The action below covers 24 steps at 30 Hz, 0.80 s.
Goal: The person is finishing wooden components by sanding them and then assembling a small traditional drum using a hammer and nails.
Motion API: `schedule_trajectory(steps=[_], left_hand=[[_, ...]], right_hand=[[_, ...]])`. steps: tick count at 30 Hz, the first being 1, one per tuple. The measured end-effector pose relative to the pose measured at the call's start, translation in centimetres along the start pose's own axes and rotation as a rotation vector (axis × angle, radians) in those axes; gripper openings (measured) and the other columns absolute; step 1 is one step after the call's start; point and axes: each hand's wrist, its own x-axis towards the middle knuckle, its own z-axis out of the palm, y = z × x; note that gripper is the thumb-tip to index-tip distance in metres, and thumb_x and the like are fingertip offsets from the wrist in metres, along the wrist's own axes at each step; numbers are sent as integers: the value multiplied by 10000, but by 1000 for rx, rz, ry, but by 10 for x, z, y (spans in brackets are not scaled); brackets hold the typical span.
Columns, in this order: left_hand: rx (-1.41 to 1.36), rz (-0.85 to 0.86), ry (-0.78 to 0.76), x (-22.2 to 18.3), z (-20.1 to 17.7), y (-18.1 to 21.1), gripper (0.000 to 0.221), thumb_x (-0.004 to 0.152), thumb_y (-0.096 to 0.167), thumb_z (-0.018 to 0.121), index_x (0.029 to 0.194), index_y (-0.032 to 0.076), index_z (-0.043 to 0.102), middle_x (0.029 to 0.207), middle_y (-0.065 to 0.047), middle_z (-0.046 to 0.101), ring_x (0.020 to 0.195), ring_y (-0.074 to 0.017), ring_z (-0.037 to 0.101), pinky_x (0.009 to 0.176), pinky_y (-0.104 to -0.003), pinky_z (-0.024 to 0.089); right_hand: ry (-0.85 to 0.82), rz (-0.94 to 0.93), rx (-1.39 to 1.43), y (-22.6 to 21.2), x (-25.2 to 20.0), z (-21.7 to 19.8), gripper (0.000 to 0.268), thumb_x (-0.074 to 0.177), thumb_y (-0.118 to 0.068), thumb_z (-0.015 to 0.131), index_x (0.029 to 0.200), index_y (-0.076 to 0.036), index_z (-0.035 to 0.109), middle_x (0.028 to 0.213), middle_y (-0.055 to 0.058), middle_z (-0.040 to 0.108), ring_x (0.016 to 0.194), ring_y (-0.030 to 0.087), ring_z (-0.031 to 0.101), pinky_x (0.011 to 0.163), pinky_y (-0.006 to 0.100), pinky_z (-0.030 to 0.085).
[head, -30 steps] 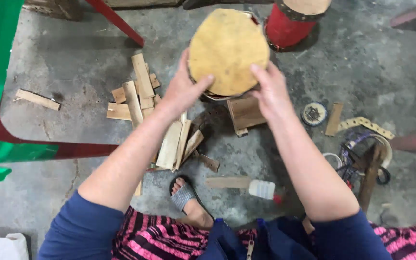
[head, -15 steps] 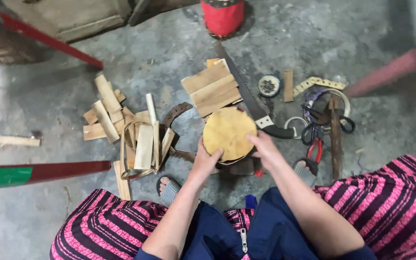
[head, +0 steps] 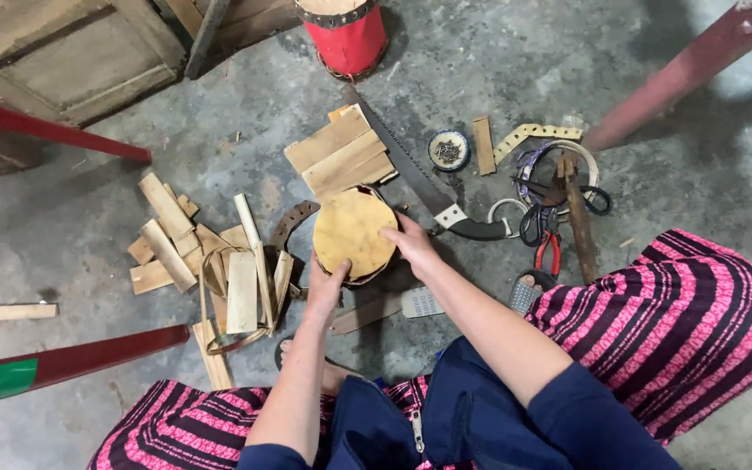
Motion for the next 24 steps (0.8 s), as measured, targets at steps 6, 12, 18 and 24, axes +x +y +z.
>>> schedule_trajectory(steps=[6, 12, 18, 24], left_hand=[[-52, 38, 24, 8, -11, 18, 967, 932, 282, 741, 1626, -33, 147, 1599, -347, 316, 1503, -464, 297, 1227, -590, 294], [1, -71, 14, 13, -18, 18, 1105, 838, 427, 824, 1663, 103, 163, 1612, -261, 368, 1490, -401, 370, 1209, -588, 320], [-267, -83, 115, 16, -19, 6, 918, 971, 354, 706, 1667, 105, 160, 1615, -341, 275, 1508, -505, 263, 1196, -682, 257], [-156, -66, 139, 16, -15, -6, 916, 924, 360, 766, 1638, 99, 255, 1596, -331, 332, 1479, -492, 340, 1187, -627, 315]], right_hand=[[-40, -54, -159, -6, 25, 12, 686, 913, -191, 743, 1517, -14, 471, 1471, 284, 531, 1310, 424, 560, 953, 574, 542], [-112, 28, -127, -38, 0, 5, 830, 900, -295, 799, 1588, -116, 371, 1573, 176, 461, 1432, 390, 453, 1066, 732, 333], [-114, 24, -69, -44, 15, -16, 763, 997, -355, 708, 1593, -60, 334, 1646, 263, 266, 1494, 518, 252, 1071, 714, 353], [-62, 35, -131, -42, 23, -11, 608, 992, -349, 718, 1502, -96, 505, 1565, 176, 422, 1431, 471, 396, 1030, 628, 467]])
